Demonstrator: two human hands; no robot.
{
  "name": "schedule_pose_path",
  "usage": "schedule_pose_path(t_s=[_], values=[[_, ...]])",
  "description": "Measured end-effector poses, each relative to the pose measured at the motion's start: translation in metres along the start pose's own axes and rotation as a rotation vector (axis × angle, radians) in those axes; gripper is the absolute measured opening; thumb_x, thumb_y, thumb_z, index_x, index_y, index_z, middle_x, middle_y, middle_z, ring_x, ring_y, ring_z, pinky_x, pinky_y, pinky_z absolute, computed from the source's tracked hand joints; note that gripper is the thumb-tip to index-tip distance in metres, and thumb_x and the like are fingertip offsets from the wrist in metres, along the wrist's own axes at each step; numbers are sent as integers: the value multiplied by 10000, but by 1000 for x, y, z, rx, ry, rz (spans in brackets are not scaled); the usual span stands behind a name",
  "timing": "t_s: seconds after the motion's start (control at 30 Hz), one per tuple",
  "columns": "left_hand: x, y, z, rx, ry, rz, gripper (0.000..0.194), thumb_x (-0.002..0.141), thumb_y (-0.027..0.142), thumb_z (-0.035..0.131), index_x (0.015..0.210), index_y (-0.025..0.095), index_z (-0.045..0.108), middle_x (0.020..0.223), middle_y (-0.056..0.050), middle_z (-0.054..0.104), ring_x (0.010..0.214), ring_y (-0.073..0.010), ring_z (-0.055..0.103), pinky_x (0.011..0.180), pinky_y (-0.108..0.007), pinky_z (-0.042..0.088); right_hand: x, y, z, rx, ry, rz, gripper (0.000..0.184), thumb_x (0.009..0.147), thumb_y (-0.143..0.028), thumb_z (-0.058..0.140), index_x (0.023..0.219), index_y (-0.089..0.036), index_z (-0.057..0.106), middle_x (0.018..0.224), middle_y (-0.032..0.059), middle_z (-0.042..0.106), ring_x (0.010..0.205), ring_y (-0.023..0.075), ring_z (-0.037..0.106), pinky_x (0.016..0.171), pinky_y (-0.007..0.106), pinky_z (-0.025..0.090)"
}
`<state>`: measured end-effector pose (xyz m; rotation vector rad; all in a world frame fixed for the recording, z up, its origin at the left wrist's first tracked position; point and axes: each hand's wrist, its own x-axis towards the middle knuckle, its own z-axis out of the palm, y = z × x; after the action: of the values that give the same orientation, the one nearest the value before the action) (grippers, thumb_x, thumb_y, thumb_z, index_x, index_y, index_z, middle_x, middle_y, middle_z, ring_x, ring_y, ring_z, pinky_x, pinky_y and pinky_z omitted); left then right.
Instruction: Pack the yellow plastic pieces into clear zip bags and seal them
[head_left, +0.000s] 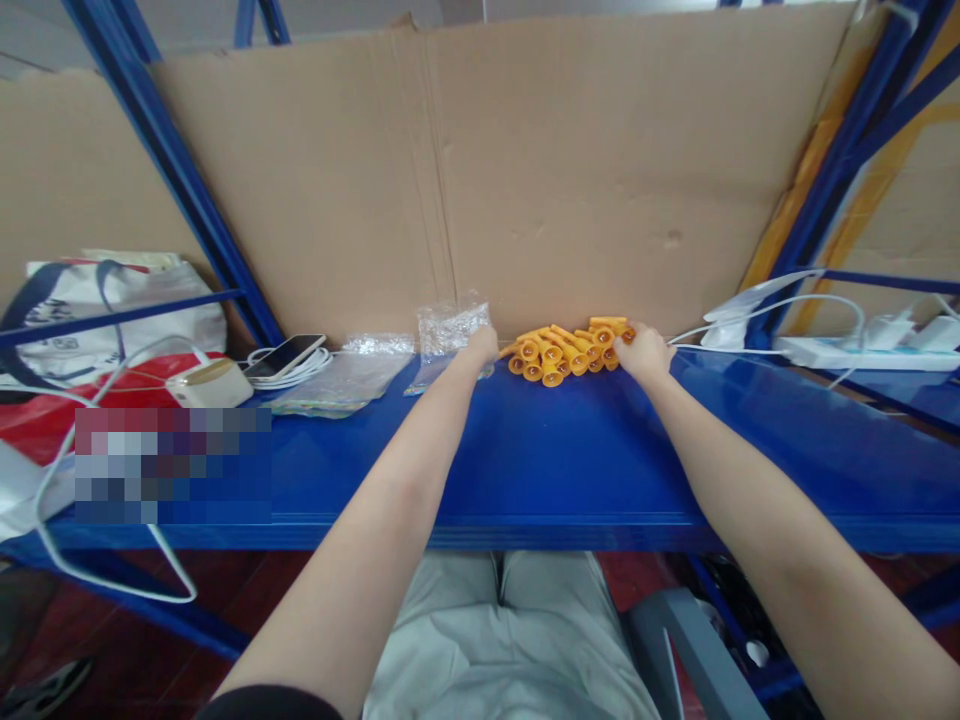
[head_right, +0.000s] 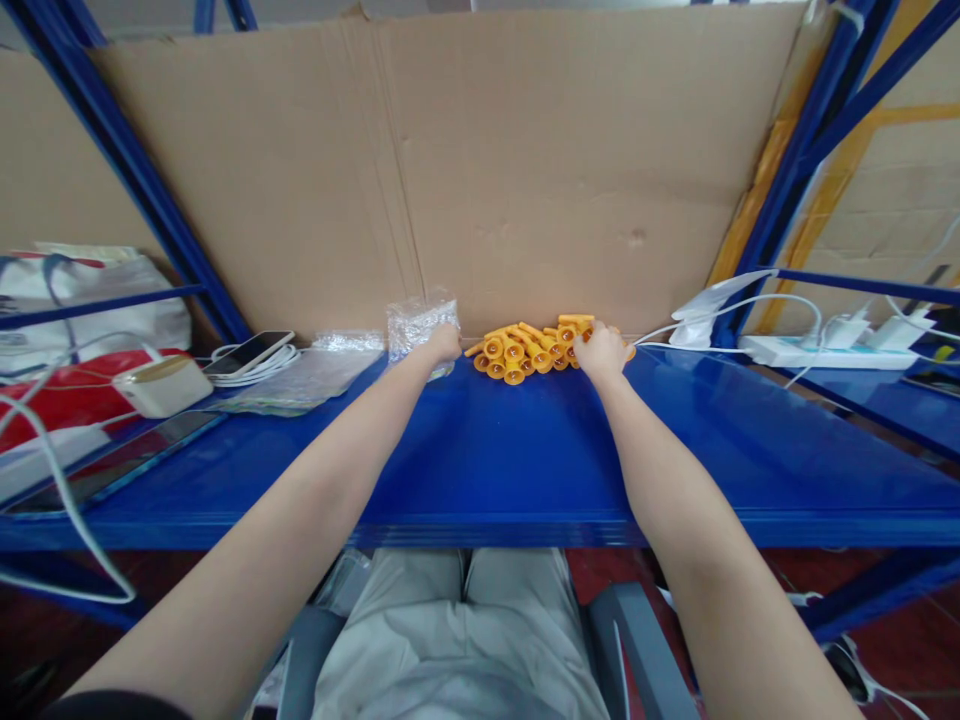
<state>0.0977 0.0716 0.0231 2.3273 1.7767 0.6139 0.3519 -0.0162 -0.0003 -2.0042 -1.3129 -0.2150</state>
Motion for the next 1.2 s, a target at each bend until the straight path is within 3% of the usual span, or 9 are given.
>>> schedule_pose_path(t_s=[0.1,0.2,0.37,0.6,0.7,0.8,0.93,1.1,1.2], values=[[-4,-4,-26,353,1,78,396,772,136,671,1162,88,711,1100,-162,728,1156,-300,625,1005,-328,463,0,0,0,27,34,-1,477,860,-287,476,1298,-149,603,1253,200,638,1186,354,578,1001,553,391],[-16,-9,-53,448,56,136,408,815,83,562,1203,55,684,1165,-181,689,1158,-280,618,998,-326,465,2,0,1,78,88,-9,488,848,-282,480,1303,-150,598,1245,196,639,1181,347,578,1001,555,379],[-47,-22,-81,698,152,425,429,827,50,453,1176,107,696,1169,-157,642,1087,-251,635,928,-333,484,2,-4,4,216,179,-61,493,811,-299,499,1275,-175,609,1254,174,637,1184,341,569,1003,557,365],[-96,-53,-73,844,46,909,290,937,114,423,974,141,710,1004,-105,684,943,-195,639,826,-314,459,0,-17,9,391,258,-224,487,796,-311,514,1257,-185,606,1222,153,645,1128,321,595,989,543,408],[-113,-65,-66,839,-19,1020,264,938,103,449,940,154,708,972,-84,691,908,-179,628,782,-305,440,-1,-24,14,458,246,-344,463,800,-315,531,1235,-183,618,1179,144,663,1036,291,631,952,501,465],[-123,-72,-70,860,-8,1067,230,926,101,490,915,166,710,1005,-83,693,895,-174,613,767,-306,421,-5,-29,18,507,224,-435,442,809,-331,553,1216,-180,634,1120,139,684,924,262,651,904,476,508],[-125,-72,-89,853,114,1076,225,928,109,503,964,186,711,1028,-82,688,891,-176,597,756,-315,406,-12,-35,17,570,204,-533,414,831,-357,569,1197,-181,649,1128,140,689,919,255,650,891,472,528],[-121,-69,-111,874,302,1065,249,944,126,473,998,182,709,1019,-98,678,884,-195,572,721,-334,389,-17,-38,14,614,180,-577,409,843,-386,583,1196,-192,652,1133,128,693,885,244,650,868,468,540],[-120,-70,-114,921,327,1054,265,954,130,450,984,185,708,990,-94,676,877,-201,557,727,-339,385,-18,-40,12,647,164,-588,399,848,-394,584,1191,-202,649,1141,118,691,861,232,646,842,453,548]])
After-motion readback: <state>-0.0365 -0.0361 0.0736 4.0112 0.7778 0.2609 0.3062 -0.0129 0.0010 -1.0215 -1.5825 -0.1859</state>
